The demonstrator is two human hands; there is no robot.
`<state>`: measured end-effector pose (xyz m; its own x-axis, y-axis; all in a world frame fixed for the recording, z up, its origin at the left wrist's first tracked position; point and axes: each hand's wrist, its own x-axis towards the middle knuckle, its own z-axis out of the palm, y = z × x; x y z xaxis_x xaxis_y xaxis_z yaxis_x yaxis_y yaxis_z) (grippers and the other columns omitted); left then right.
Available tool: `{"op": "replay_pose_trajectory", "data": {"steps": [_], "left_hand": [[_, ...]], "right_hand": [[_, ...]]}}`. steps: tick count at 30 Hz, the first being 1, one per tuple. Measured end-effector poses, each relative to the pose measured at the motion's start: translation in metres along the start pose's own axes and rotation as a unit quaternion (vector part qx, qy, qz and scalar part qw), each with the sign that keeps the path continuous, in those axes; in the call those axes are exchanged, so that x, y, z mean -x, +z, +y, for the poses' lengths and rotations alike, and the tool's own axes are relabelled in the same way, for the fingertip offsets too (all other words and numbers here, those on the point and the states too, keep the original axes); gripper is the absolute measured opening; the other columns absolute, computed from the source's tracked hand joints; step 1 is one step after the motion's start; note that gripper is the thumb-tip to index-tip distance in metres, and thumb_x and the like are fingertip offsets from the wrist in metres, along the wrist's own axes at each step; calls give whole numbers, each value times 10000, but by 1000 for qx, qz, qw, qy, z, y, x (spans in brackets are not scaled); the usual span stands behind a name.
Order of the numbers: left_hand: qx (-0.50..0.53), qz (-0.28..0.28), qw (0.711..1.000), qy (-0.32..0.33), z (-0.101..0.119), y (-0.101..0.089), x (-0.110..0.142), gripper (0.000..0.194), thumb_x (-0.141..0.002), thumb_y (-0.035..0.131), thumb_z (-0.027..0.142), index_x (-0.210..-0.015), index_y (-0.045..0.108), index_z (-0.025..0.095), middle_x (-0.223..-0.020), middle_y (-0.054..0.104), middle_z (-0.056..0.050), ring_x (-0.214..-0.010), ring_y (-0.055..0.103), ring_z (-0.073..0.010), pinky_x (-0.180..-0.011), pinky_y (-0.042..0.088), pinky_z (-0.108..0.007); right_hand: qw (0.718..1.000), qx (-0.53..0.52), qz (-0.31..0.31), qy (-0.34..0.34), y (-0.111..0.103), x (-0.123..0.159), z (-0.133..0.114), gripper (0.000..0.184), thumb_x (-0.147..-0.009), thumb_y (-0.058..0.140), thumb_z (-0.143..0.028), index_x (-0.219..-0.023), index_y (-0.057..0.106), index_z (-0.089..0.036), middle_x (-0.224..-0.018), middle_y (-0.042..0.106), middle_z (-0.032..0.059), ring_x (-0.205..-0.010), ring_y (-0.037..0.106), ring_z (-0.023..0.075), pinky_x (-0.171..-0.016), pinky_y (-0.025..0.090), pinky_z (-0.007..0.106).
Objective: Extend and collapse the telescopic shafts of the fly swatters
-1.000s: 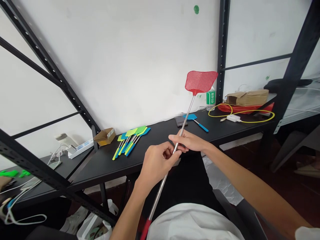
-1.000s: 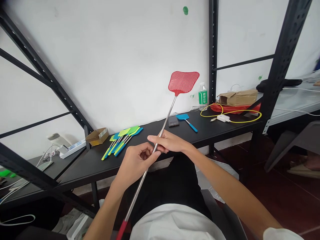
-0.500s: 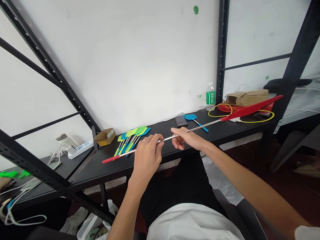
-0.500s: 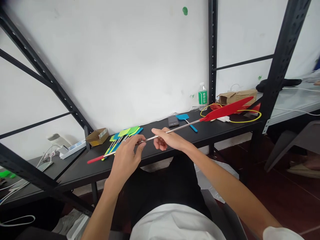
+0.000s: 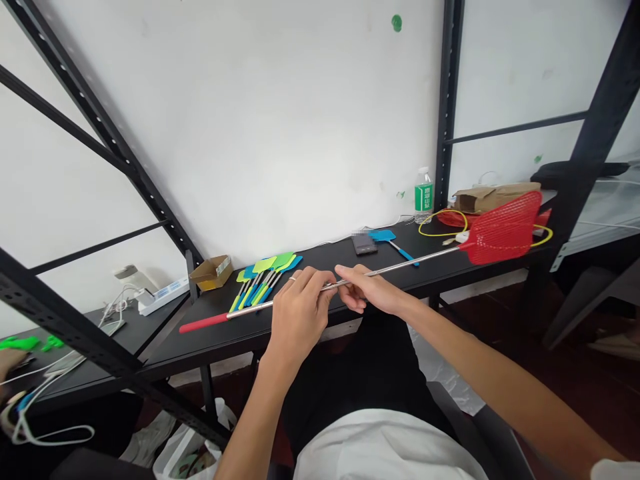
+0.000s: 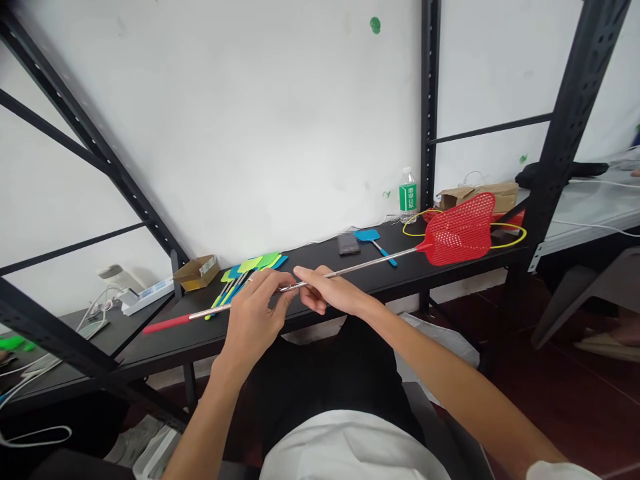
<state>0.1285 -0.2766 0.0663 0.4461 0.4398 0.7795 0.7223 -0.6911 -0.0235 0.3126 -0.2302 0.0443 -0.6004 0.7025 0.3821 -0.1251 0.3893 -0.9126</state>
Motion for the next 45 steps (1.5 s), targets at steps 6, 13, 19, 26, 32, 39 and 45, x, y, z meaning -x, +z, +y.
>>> {"op": "replay_pose_trajectory", "data": {"steps": [6,13,19,26,32,39,45], "left_hand": [[-16,20,999,20,-1,0,1,74,-985,578,230,-956,640,202,-866,713,-12,-759,578,-170,-712,423,-300],[-51,-7,998,27,1,-1,1,196,-999,479,156,-935,661,189,-753,712,-10,-655,567,-170,-641,376,-308],[-42,-51,998,-7,0,-6,1,225,-1024,445,207,-937,653,200,-762,713,-16,-653,609,-167,-630,376,-294],[-18,-23,1000,-8,0,-9,0,136,-997,571,338,-1016,644,224,-825,738,7,-668,628,-145,-642,405,-272],[-15,-7,1000,14,-2,-9,1,135,-981,601,342,-1011,659,223,-868,755,-7,-671,631,-141,-660,431,-278],[-61,3,998,31,0,-10,0,175,-1005,526,248,-940,685,213,-764,731,-10,-658,604,-158,-647,397,-303],[-83,-51,995,10,0,-11,0,268,-1028,442,230,-896,673,203,-662,667,-8,-599,557,-167,-612,363,-312]], "right_hand": [[1000,-6,6,-19,0,0,1,622,-1020,396,-450,-494,536,-150,-423,446,-1,-409,397,93,-477,314,254],[999,43,-15,-25,-1,2,-6,601,-1013,374,-431,-512,548,-149,-439,449,1,-441,401,98,-500,326,256],[998,44,-20,-29,-2,3,-7,607,-1016,392,-457,-530,573,-142,-455,470,6,-459,415,102,-505,334,252],[999,18,-11,-25,-4,2,-5,600,-1012,431,-459,-521,570,-143,-457,462,1,-449,408,98,-502,343,252],[999,27,-12,-24,-4,4,-9,619,-1016,421,-463,-503,558,-145,-448,458,1,-442,403,96,-503,329,258],[999,21,-18,-29,-1,4,-11,610,-1025,391,-437,-516,560,-146,-451,450,-2,-444,400,99,-499,330,258],[999,30,-16,-17,-2,4,-8,603,-1022,398,-439,-526,576,-146,-439,419,-11,-445,408,106,-508,347,258]]}}
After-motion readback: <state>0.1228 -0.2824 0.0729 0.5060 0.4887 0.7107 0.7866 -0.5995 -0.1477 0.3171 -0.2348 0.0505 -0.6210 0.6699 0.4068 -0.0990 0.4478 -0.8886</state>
